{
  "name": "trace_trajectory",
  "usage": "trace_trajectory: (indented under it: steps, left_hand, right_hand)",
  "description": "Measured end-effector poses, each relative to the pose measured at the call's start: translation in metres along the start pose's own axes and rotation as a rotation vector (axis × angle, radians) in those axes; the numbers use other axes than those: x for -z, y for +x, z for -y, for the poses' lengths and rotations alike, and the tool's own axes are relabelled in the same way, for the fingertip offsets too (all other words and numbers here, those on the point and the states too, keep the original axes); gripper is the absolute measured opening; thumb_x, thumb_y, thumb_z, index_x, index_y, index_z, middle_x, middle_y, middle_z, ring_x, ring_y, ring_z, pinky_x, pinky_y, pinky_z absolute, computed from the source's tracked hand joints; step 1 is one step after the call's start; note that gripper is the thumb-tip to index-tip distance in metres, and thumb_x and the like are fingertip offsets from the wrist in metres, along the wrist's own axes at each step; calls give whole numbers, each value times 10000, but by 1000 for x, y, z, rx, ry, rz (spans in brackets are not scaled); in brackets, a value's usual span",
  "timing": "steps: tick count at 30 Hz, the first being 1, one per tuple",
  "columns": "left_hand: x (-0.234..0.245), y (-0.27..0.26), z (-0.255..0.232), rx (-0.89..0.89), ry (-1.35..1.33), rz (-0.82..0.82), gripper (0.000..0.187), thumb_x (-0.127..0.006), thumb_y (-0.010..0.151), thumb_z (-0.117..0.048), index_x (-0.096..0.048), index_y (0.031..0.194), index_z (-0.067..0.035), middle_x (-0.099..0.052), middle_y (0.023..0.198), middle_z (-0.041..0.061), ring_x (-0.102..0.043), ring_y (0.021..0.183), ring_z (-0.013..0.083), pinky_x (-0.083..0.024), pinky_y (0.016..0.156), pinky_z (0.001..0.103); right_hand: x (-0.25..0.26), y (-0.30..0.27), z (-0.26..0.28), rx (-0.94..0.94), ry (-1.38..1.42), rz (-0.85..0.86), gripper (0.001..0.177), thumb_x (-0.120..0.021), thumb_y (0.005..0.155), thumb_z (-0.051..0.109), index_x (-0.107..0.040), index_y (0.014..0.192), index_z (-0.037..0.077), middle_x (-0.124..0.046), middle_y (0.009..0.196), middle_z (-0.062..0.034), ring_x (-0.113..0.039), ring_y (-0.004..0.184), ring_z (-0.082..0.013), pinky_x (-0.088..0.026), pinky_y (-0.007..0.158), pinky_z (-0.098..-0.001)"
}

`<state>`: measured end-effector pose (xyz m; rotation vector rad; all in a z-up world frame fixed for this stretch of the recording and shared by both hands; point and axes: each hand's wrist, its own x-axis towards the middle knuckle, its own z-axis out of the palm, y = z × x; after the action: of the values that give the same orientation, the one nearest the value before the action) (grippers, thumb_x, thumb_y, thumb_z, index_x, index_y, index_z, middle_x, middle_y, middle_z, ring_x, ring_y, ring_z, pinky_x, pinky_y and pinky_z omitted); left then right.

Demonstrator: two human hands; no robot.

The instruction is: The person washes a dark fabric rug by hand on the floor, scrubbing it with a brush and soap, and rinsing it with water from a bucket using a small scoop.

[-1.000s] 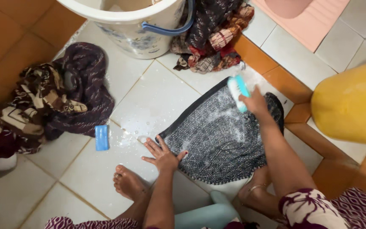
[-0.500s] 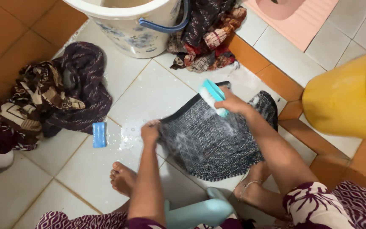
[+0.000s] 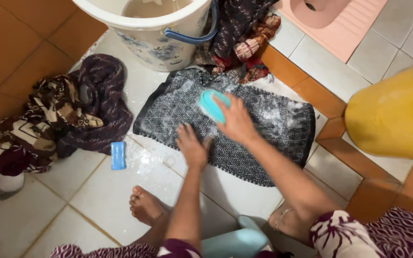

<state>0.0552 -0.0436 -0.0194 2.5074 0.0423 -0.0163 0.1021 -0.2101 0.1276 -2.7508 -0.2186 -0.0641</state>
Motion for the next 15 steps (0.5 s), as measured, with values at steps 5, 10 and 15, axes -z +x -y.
trace_trajectory:
  steps: [5, 10, 15]
  left_hand:
    - [9, -71, -14, 313, 438, 545, 1441, -621, 662, -897, 54, 1616, -55, 116, 1714, 145, 95, 1589, 280, -13, 1176, 728]
    - [20, -79, -3, 335, 416, 507, 1499, -629, 617, -932, 58, 1628, -64, 113, 1716, 179, 84, 1590, 316, -1, 1155, 762]
    - [20, -76, -2, 352, 429, 570, 1518, -657, 603, -918, 67, 1636, -73, 132, 1714, 193, 121, 1587, 341, 8, 1137, 780]
  right_hand:
    - [-80, -77, -41, 455, -272, 374, 749, -768, 777, 144, -543, 1461, 351, -368, 1502, -289, -463, 1269, -436, -482, 958, -552]
    - [-40, -91, -156, 16, -427, -18, 529, -688, 731, 118, -754, 1208, 337, -556, 1417, -244, -578, 1245, -369, -493, 1032, -524]
    - [-86, -116, -51, 195, -307, 234, 304, -695, 883, 164, -749, 1169, 253, -635, 1231, -167, -635, 1181, -365, -526, 933, -533]
